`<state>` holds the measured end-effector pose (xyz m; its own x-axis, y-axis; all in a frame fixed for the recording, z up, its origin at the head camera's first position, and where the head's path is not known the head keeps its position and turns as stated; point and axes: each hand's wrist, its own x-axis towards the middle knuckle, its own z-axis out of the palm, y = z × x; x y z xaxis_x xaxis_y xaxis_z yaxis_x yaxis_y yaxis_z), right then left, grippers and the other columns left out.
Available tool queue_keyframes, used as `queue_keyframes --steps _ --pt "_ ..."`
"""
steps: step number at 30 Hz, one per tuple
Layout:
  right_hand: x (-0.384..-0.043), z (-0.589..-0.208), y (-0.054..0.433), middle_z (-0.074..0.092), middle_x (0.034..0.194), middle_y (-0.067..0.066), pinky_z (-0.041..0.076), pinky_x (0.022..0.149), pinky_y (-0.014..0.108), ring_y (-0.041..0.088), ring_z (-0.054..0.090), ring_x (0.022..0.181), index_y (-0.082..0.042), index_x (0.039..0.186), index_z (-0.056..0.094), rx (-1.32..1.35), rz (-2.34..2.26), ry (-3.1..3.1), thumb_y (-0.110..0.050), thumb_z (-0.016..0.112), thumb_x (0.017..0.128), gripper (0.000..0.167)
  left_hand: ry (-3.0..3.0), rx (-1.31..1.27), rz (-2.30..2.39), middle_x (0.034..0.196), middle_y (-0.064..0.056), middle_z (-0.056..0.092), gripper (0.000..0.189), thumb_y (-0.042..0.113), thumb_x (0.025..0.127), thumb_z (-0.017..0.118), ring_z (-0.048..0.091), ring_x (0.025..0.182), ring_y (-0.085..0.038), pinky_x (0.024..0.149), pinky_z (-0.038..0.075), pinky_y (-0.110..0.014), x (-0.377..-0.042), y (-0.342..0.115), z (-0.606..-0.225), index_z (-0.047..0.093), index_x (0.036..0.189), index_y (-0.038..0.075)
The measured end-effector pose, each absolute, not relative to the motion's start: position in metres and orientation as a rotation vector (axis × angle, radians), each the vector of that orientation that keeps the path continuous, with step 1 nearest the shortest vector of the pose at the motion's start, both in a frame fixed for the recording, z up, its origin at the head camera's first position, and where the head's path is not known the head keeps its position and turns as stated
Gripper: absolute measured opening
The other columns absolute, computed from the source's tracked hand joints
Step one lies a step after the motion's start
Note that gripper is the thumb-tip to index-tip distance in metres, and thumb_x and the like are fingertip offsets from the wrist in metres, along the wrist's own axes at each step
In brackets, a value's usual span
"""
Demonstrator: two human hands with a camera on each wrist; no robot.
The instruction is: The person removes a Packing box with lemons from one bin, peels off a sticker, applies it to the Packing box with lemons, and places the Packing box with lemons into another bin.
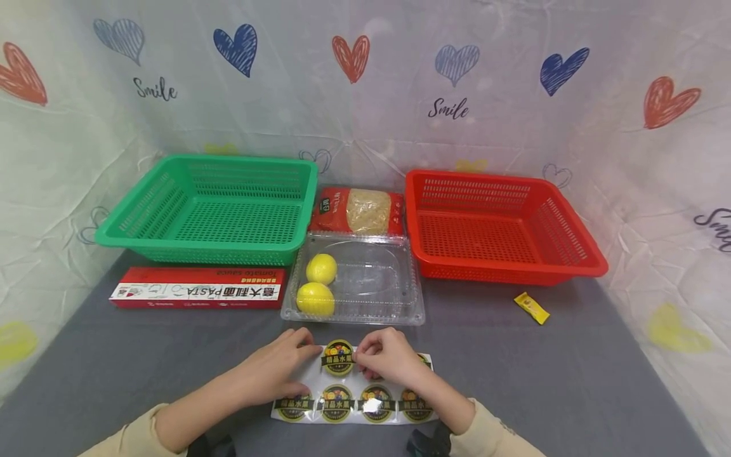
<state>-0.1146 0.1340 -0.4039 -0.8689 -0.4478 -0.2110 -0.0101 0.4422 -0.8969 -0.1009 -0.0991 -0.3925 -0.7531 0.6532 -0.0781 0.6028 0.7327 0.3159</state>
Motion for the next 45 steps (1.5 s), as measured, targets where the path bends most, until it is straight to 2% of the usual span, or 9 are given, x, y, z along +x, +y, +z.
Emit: queue_keyframes --steps 15,26,30,34,41,45 --pt "-0.113 -0.391 0.144 0.064 0.071 0.009 0.05 0.051 0.03 0.02 0.061 0.057 0.0 0.086 0.065 -0.452 -1.459 2.265 -0.01 0.061 0.086 0.01 2.777 1.029 0.471 0.096 -0.002 0.046 0.054 0.03 0.069 0.079 0.042 0.089 -0.016 0.07 0.046 -0.026 -0.099 -0.1 -0.387 0.062 0.112 0.002" --pt "-0.113 -0.384 0.148 0.063 0.072 0.013 0.047 0.048 0.027 0.023 0.061 0.056 -0.001 0.087 0.064 -0.49 -1.476 2.286 -0.01 0.059 0.087 0.01 2.799 0.983 0.609 0.097 -0.001 0.053 0.041 0.025 0.076 0.074 0.049 0.088 -0.016 0.072 0.047 -0.03 -0.099 -0.103 -0.386 0.064 0.11 0.005" --pt "-0.111 -0.38 0.148 0.062 0.071 0.014 0.047 0.048 0.027 0.026 0.061 0.057 -0.001 0.086 0.063 -0.485 -1.488 2.307 -0.012 0.06 0.087 0.011 2.82 0.976 0.754 0.097 -0.002 0.058 0.032 0.023 0.079 0.071 0.055 0.088 -0.016 0.075 0.048 -0.033 -0.097 -0.102 -0.383 0.064 0.105 0.006" --pt "-0.111 -0.376 0.147 0.062 0.072 0.014 0.046 0.047 0.029 0.028 0.061 0.057 0.0 0.087 0.062 -0.478 -1.508 2.32 -0.013 0.06 0.088 0.013 2.799 0.927 0.956 0.096 0.0 0.06 0.023 0.018 0.082 0.068 0.058 0.086 -0.014 0.073 0.049 -0.03 -0.095 -0.1 -0.38 0.063 0.102 0.008" --pt "-0.111 -0.372 0.147 0.064 0.073 0.014 0.045 0.047 0.026 0.021 0.061 0.056 0.0 0.087 0.062 -0.468 -1.527 2.332 -0.012 0.06 0.088 0.013 2.721 0.842 1.312 0.088 0.005 0.062 0.016 0.01 0.081 0.068 0.059 0.079 -0.008 0.065 0.051 -0.024 -0.095 -0.091 -0.376 0.061 0.096 0.01" --pt "-0.111 -0.37 0.147 0.064 0.074 0.014 0.045 0.048 0.025 0.019 0.061 0.057 0.0 0.087 0.062 -0.462 -1.534 2.337 -0.013 0.061 0.087 0.013 2.65 0.795 1.449 0.084 0.006 0.062 0.013 0.011 0.083 0.066 0.059 0.076 -0.004 0.063 0.051 -0.023 -0.097 -0.086 -0.374 0.06 0.094 0.012"
